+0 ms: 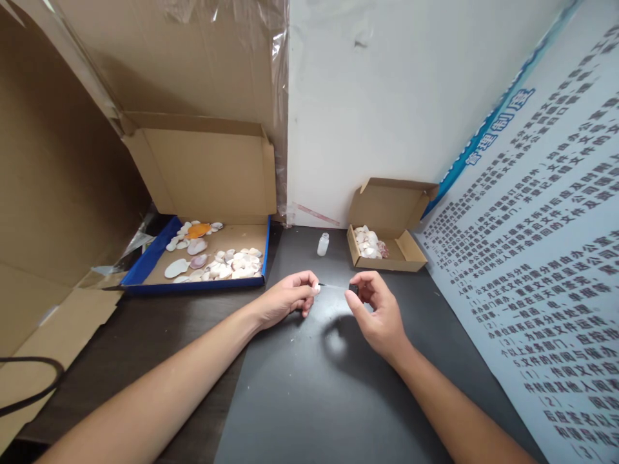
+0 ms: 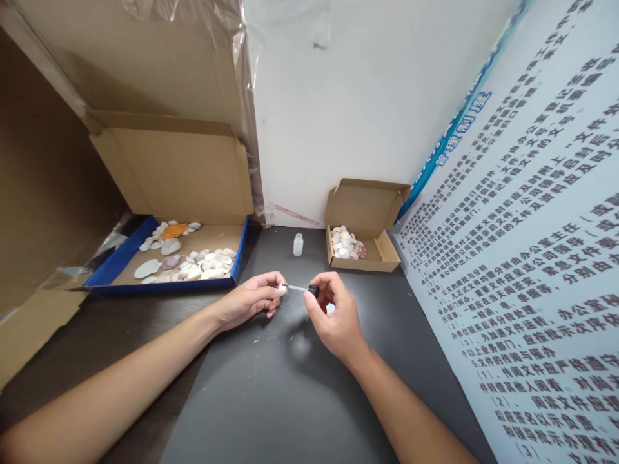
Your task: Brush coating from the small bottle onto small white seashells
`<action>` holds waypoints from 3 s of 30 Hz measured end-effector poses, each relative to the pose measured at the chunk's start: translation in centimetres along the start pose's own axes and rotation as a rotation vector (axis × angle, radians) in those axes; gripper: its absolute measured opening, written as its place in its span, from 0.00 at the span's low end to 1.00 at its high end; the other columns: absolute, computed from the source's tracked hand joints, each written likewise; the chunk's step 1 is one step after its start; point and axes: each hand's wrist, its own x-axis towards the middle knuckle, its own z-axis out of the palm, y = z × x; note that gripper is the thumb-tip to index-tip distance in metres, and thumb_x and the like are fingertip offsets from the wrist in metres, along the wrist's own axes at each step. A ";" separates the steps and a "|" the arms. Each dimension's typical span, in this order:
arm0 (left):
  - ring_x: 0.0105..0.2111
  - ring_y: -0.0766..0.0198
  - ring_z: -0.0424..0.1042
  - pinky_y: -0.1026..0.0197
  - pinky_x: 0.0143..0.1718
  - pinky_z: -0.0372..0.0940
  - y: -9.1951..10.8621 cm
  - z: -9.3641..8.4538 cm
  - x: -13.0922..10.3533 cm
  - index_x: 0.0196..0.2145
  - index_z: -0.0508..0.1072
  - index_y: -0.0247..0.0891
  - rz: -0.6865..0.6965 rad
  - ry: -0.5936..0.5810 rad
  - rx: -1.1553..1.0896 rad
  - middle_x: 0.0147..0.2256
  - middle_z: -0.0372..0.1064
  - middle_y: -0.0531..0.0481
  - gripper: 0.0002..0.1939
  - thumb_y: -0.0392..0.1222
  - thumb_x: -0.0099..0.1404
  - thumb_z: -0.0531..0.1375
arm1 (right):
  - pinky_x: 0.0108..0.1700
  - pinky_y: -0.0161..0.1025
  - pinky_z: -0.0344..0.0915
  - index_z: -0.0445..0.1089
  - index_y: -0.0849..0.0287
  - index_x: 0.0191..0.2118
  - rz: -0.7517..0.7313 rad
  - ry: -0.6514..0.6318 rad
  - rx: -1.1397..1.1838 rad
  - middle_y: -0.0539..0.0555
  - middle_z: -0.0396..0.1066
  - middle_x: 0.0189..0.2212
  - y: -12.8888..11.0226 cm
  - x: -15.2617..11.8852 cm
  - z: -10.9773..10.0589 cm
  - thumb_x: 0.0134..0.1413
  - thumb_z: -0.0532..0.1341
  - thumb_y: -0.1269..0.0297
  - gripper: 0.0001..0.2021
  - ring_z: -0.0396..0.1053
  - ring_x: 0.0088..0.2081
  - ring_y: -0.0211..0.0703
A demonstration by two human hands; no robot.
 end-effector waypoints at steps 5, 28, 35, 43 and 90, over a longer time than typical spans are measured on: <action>0.23 0.71 0.59 0.66 0.25 0.60 0.0 0.0 0.1 0.32 0.66 0.38 0.011 0.009 -0.008 0.22 0.60 0.57 0.10 0.41 0.57 0.65 | 0.24 0.32 0.59 0.62 0.55 0.37 0.014 0.009 -0.029 0.44 0.60 0.22 0.1 0.0 0.0 0.56 0.61 0.66 0.06 0.59 0.21 0.34; 0.19 0.73 0.64 0.67 0.21 0.61 0.5 0.4 0.1 0.32 0.66 0.36 -0.014 0.049 -0.050 0.23 0.63 0.57 0.14 0.43 0.54 0.67 | 0.24 0.32 0.58 0.61 0.55 0.37 0.013 -0.007 -0.036 0.44 0.61 0.23 0.1 0.0 0.1 0.56 0.60 0.65 0.06 0.59 0.21 0.34; 0.20 0.73 0.63 0.67 0.22 0.61 0.2 0.2 0.1 0.32 0.67 0.37 -0.001 0.041 -0.044 0.24 0.63 0.57 0.13 0.43 0.55 0.67 | 0.24 0.32 0.60 0.62 0.55 0.38 0.017 -0.028 -0.015 0.44 0.60 0.23 0.2 -0.1 0.1 0.56 0.60 0.64 0.06 0.59 0.22 0.35; 0.23 0.72 0.61 0.67 0.24 0.60 -0.1 -0.1 0.2 0.34 0.67 0.37 0.008 0.038 -0.020 0.23 0.61 0.58 0.11 0.42 0.58 0.66 | 0.24 0.32 0.59 0.62 0.56 0.38 0.025 -0.018 -0.034 0.44 0.60 0.23 0.1 0.0 0.1 0.56 0.60 0.65 0.06 0.59 0.21 0.34; 0.22 0.70 0.64 0.67 0.22 0.60 0.4 0.3 0.1 0.32 0.69 0.35 -0.025 0.087 -0.095 0.22 0.64 0.54 0.10 0.40 0.54 0.65 | 0.25 0.33 0.58 0.61 0.55 0.36 0.046 -0.019 -0.044 0.44 0.60 0.23 0.0 0.1 0.0 0.55 0.60 0.65 0.06 0.58 0.22 0.35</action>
